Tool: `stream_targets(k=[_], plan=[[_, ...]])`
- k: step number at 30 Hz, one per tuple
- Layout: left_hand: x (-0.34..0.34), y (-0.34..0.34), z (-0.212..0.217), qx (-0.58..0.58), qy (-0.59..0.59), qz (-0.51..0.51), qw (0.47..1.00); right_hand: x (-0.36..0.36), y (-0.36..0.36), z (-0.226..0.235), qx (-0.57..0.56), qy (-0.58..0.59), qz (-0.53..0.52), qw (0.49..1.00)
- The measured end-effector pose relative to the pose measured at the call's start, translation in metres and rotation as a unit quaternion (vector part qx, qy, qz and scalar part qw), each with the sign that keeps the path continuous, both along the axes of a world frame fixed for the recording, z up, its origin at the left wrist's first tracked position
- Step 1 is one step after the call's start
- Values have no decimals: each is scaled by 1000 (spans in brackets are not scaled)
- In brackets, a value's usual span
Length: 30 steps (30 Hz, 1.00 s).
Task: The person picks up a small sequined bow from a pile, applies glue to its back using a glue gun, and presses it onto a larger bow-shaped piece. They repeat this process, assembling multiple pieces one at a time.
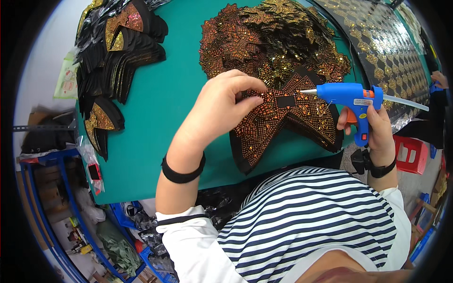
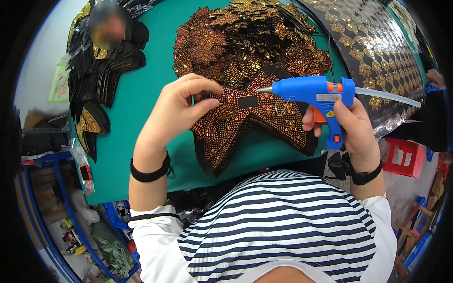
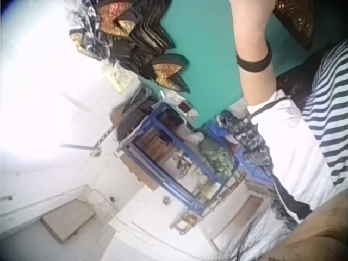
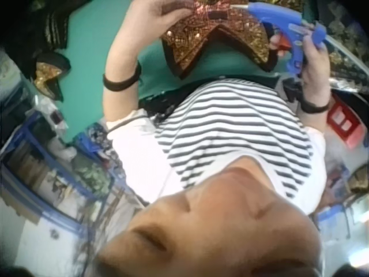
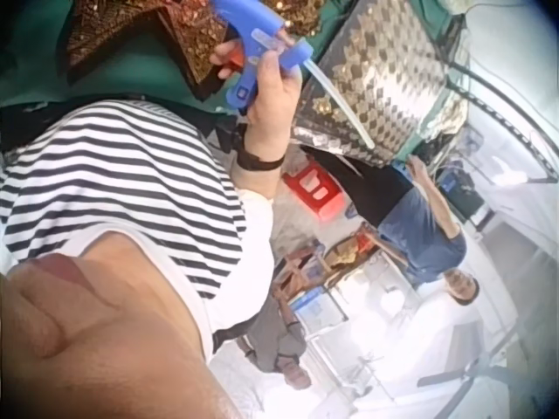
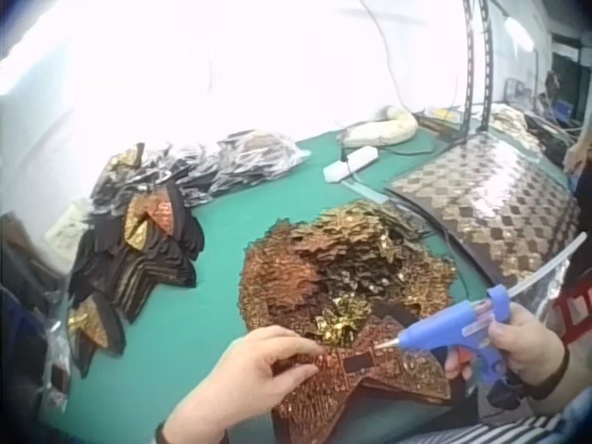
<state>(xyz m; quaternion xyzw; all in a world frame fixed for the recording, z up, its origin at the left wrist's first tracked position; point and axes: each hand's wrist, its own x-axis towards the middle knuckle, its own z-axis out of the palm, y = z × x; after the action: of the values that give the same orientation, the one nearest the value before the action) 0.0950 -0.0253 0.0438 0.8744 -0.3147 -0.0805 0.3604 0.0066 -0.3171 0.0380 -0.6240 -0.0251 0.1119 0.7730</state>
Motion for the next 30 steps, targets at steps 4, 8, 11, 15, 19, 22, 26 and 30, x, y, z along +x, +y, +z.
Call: stream_targets(k=[4, 8, 11, 15, 19, 22, 26, 30], plan=[[-32, 2, -9, 33, -118, 137, 983, 2, -3, 2, -25, 5, 16, 1000], [-64, 8, -19, 70, -134, 179, 972, 8, -2, 7, -77, -18, 47, 996], [-72, 10, -26, 83, -118, 188, 972, 13, 1, 13, -101, -14, 67, 993], [-71, 12, -25, 10, -21, 210, 977, 19, 9, 18, -142, 10, 112, 984], [-67, 15, -28, -66, 13, 220, 973, 24, 13, 19, -172, 5, 121, 978], [-63, 20, -33, -154, 72, 217, 961, 27, 17, 20, -198, -15, 123, 972], [-58, 29, -37, -287, 181, 221, 914, 32, 18, 21, -219, -26, 139, 965], [-54, 33, -36, -369, 244, 228, 867, 34, 21, 21, -241, -26, 140, 960]])
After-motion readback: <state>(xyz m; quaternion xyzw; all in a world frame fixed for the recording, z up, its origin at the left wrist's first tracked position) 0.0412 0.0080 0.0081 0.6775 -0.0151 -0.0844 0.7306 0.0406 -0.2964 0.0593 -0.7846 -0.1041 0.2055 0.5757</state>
